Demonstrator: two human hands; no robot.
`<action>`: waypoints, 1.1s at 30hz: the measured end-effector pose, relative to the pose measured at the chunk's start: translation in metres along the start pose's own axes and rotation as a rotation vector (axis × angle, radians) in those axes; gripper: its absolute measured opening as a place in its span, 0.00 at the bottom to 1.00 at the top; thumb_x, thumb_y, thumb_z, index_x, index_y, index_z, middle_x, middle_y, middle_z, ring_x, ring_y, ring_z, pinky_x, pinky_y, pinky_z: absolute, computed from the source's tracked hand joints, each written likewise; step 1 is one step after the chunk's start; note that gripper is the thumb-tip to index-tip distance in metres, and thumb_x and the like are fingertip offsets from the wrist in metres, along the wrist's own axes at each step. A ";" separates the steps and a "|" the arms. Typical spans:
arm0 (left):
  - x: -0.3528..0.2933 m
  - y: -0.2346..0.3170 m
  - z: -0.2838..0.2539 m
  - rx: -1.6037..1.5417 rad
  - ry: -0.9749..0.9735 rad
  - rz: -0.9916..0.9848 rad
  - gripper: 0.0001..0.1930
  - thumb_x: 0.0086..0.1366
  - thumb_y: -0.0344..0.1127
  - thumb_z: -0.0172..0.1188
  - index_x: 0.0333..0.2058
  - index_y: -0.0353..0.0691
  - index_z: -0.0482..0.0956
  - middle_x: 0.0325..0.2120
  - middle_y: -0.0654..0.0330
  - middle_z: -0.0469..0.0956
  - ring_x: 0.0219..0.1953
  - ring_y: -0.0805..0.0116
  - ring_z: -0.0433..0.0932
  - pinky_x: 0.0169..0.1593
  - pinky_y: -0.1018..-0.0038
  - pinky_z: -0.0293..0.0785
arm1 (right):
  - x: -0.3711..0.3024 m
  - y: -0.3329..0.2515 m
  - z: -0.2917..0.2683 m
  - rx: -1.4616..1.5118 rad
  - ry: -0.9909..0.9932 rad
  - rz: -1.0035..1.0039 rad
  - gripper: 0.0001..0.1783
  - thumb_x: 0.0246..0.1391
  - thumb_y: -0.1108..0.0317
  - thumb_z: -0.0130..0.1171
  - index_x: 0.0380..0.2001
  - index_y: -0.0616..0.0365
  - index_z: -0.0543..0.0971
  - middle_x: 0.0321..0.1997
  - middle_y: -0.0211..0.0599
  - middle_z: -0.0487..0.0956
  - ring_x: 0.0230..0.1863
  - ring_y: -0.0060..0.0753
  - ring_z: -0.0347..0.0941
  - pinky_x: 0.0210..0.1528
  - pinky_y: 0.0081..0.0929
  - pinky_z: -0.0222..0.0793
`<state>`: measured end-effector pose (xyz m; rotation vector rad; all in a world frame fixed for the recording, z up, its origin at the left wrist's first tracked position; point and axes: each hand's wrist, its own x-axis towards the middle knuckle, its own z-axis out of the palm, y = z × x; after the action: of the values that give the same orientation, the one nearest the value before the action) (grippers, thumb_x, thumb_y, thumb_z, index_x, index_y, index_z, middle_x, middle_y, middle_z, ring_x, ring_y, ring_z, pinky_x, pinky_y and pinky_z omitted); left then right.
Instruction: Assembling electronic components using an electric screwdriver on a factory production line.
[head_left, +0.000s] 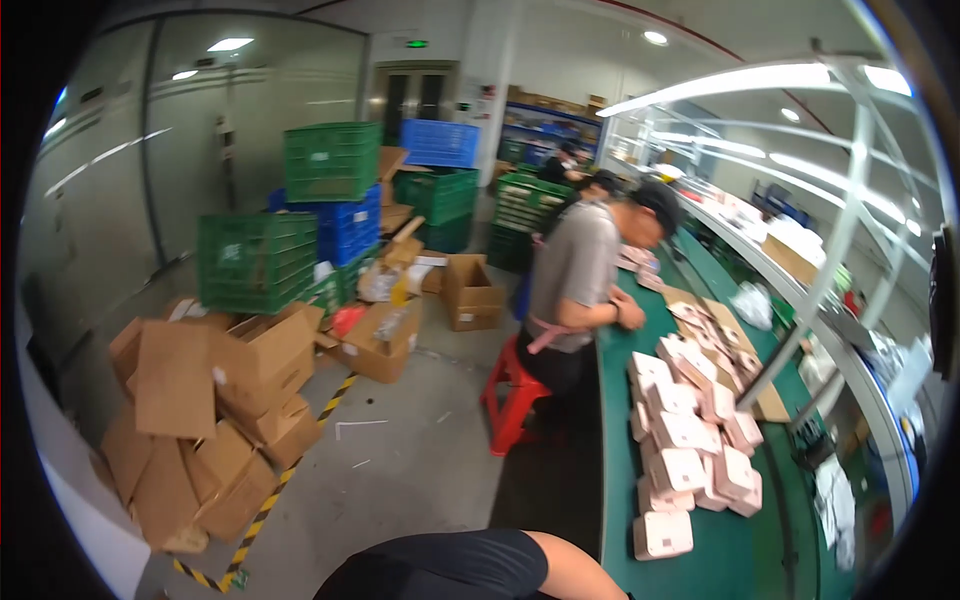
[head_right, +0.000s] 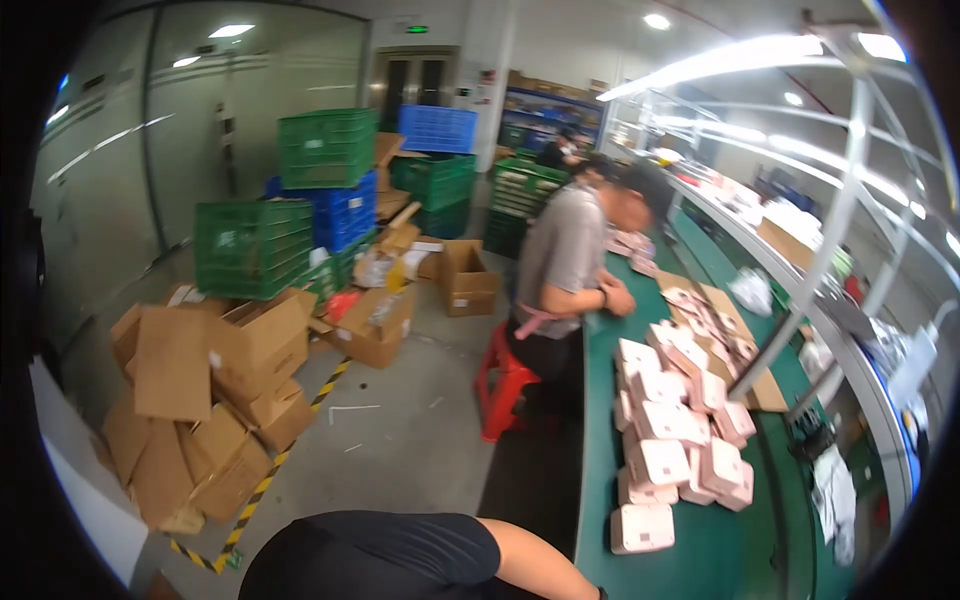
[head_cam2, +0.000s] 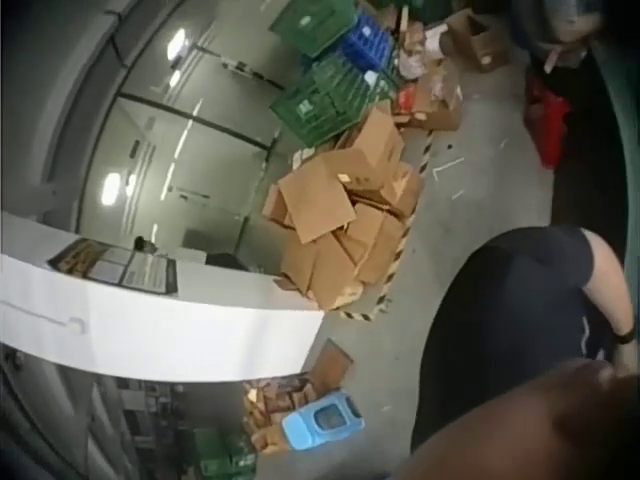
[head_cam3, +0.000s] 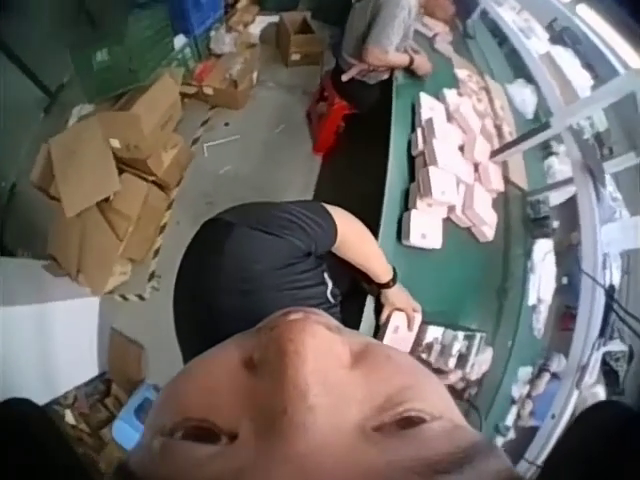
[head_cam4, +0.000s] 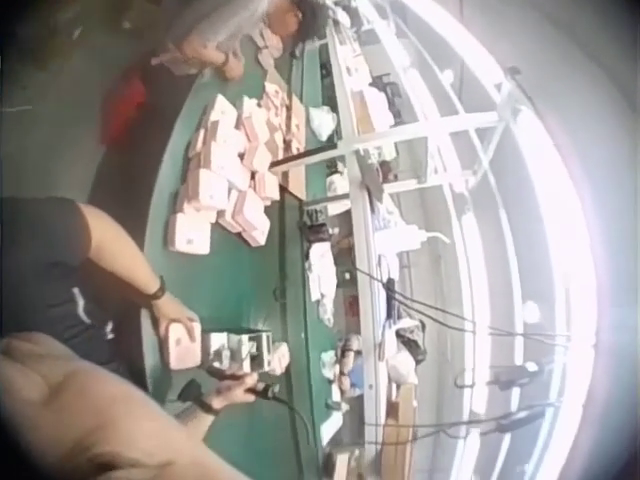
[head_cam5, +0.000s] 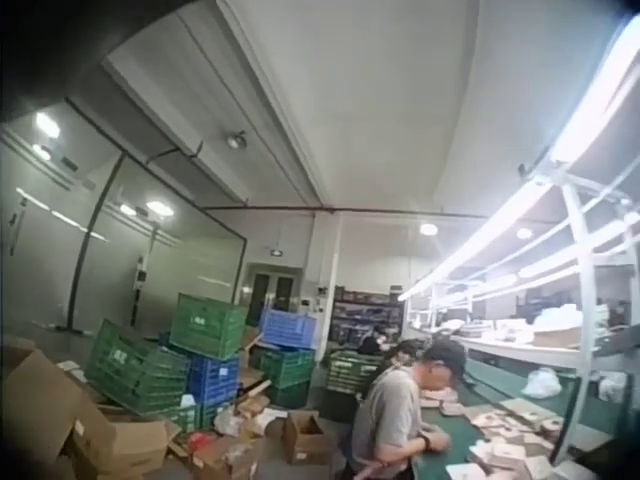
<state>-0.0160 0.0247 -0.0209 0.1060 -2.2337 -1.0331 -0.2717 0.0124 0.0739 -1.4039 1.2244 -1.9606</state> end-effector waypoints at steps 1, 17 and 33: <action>-0.009 0.005 -0.008 0.032 0.007 -0.084 0.47 0.35 0.52 0.83 0.58 0.51 0.74 0.55 0.45 0.67 0.54 0.41 0.67 0.56 0.55 0.68 | -0.020 -0.023 0.007 -0.024 0.033 0.010 0.12 0.60 0.62 0.54 0.32 0.58 0.66 0.18 0.34 0.69 0.17 0.29 0.66 0.20 0.30 0.66; 0.012 -0.013 -0.054 0.064 -0.142 -0.092 0.45 0.38 0.49 0.80 0.58 0.51 0.73 0.54 0.47 0.67 0.57 0.45 0.68 0.60 0.57 0.66 | -0.059 -0.136 0.014 0.177 0.347 0.113 0.11 0.67 0.57 0.51 0.37 0.52 0.69 0.19 0.27 0.65 0.16 0.21 0.59 0.20 0.23 0.59; 0.009 0.002 -0.044 0.087 -0.126 -0.181 0.39 0.41 0.45 0.77 0.56 0.56 0.75 0.55 0.54 0.66 0.55 0.50 0.70 0.58 0.59 0.67 | -0.017 -0.095 0.049 -0.060 0.244 0.085 0.10 0.62 0.63 0.51 0.35 0.58 0.69 0.17 0.36 0.68 0.15 0.28 0.63 0.19 0.31 0.63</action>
<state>0.0039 -0.0057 0.0061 0.2933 -2.4193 -1.0625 -0.2073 0.0543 0.1502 -1.1444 1.4353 -2.0980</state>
